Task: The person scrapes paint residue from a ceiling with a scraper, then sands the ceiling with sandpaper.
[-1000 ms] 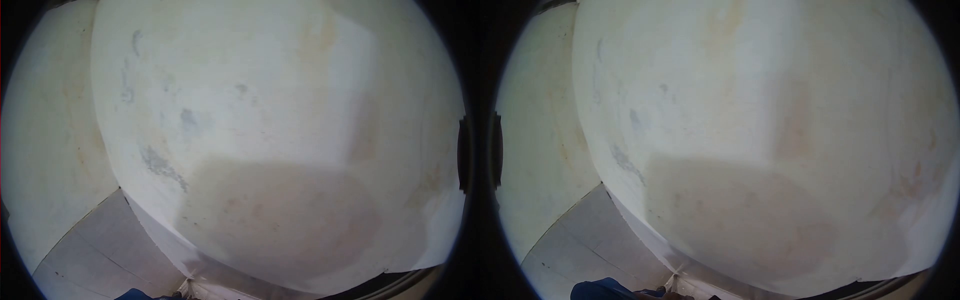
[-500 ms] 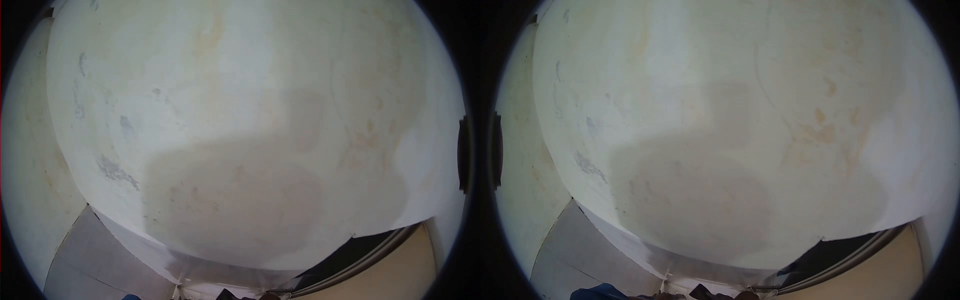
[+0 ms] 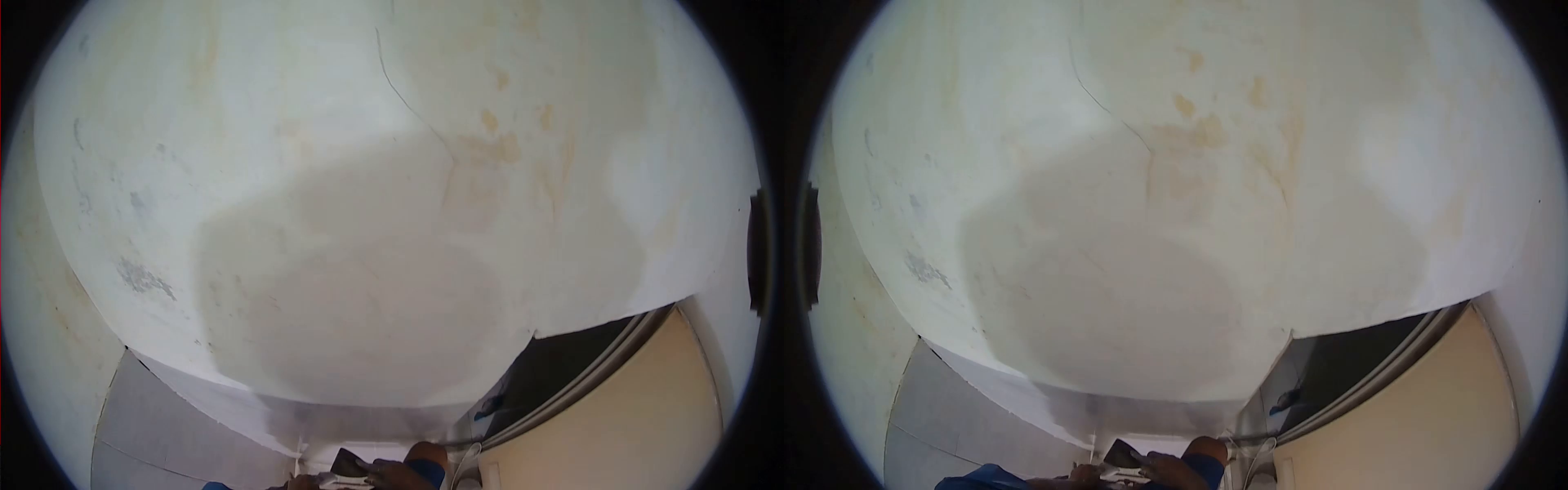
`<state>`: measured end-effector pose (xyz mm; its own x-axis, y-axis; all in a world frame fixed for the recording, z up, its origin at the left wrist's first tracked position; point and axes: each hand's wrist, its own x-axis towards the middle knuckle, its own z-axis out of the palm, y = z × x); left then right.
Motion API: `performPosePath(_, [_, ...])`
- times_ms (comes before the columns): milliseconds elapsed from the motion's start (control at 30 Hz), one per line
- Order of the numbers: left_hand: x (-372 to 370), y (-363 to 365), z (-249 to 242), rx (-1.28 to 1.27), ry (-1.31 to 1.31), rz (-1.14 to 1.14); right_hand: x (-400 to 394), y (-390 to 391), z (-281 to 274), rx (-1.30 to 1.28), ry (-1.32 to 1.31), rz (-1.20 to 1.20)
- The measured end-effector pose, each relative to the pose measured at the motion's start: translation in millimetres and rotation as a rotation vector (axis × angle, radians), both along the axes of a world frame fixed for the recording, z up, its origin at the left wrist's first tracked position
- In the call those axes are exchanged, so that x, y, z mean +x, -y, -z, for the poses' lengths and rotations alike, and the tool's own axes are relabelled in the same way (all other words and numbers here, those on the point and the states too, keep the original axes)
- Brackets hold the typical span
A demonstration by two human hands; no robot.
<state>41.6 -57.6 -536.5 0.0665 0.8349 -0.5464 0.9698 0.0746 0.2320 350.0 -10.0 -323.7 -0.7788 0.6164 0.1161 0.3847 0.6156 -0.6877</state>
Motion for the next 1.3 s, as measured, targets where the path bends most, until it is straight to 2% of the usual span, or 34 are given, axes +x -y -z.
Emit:
performPosePath(33, [-1.8,14.1,0.2,-0.019,-0.005,-0.001,0.8,-3.4,3.1,-0.043,-0.045,-0.037])
performPosePath(100, [-12.7,46.3,19.8,-0.064,-0.02,-0.003,1.1,-2.1,0.4,-0.097,0.114,0.01])
performPosePath(133, [-5.3,56.8,-24.7,-0.097,-0.027,0.008,2.2,1.2,3.7,-0.069,0.087,0.031])
performPosePath(167, [33.9,39.0,-112.4,-0.04,0.142,-0.241,1.6,3.9,-5.1,-0.104,0.092,0.054])
performPosePath(200, [29.0,38.9,-91.1,-0.063,0.119,-0.337,2.2,4.5,-2.8,-0.107,0.086,0.049])
performPosePath(233, [27.7,42.9,-94.5,-0.091,0.101,-0.32,-0.5,6.6,-2.2,-0.111,0.077,0.047])
performPosePath(300, [29.6,44.1,-96.9,0.028,0.101,-0.319,-3.6,10.1,-7.4,-0.161,0.059,0.054])
performPosePath(367, [21.5,45.3,-75.4,0.044,0.083,-0.333,-5.9,15.0,-9.2,-0.197,0.051,0.055])
performPosePath(433, [23.1,47.8,-72.7,0.064,0.079,-0.364,-9.0,18.0,-5.0,-0.195,0.035,0.045])
performPosePath(500, [34.0,48.0,-94.7,0.082,0.057,-0.423,-13.4,27.1,1.2,-0.236,0.018,0.067])
performPosePath(533, [22.3,52.0,-70.1,0.141,0.083,-0.35,-15.8,26.6,3.2,-0.248,0.03,0.05])
performPosePath(667, [21.9,49.4,-69.5,0.124,0.063,-0.34,-23.4,17.1,3.3,-0.264,0.042,0.001])
performPosePath(733, [24.1,49.9,-70.5,0.14,0.028,-0.248,-22.9,11.6,-0.1,-0.255,0.046,-0.027])
performPosePath(767, [27.4,50.7,-70.0,0.138,0.032,-0.269,-23.6,7.6,-2.6,-0.26,0.073,-0.054])
performPosePath(833, [26.1,42.6,-82.3,-0.077,-0.023,-0.28,-33.1,3.1,-10.4,-0.251,0.091,-0.092])
performPosePath(900, [25.4,28.8,-90.7,-0.04,-0.003,-0.311,-36.1,-9.3,-23.1,-0.25,-0.005,-0.121])
performPosePath(1000, [39.8,17.6,-93.5,-0.011,0.054,-0.357,-46.9,-24.5,-47.4,-0.23,0.013,-0.213])
performPosePath(1100, [46.6,2.7,-94.3,0.016,0.1,-0.379,-61.6,-36.0,-97.0,-0.18,0.022,-0.283])
performPosePath(1200, [46.1,-3.0,-99.5,0.026,0.135,-0.362,-75.9,-41.7,-135.1,-0.314,-0.021,-0.429])
performPosePath(1300, [31.2,-31.6,-114.2,0.071,0.153,-0.305,-79.8,-45.5,-159.4,-0.131,-0.043,-0.394])
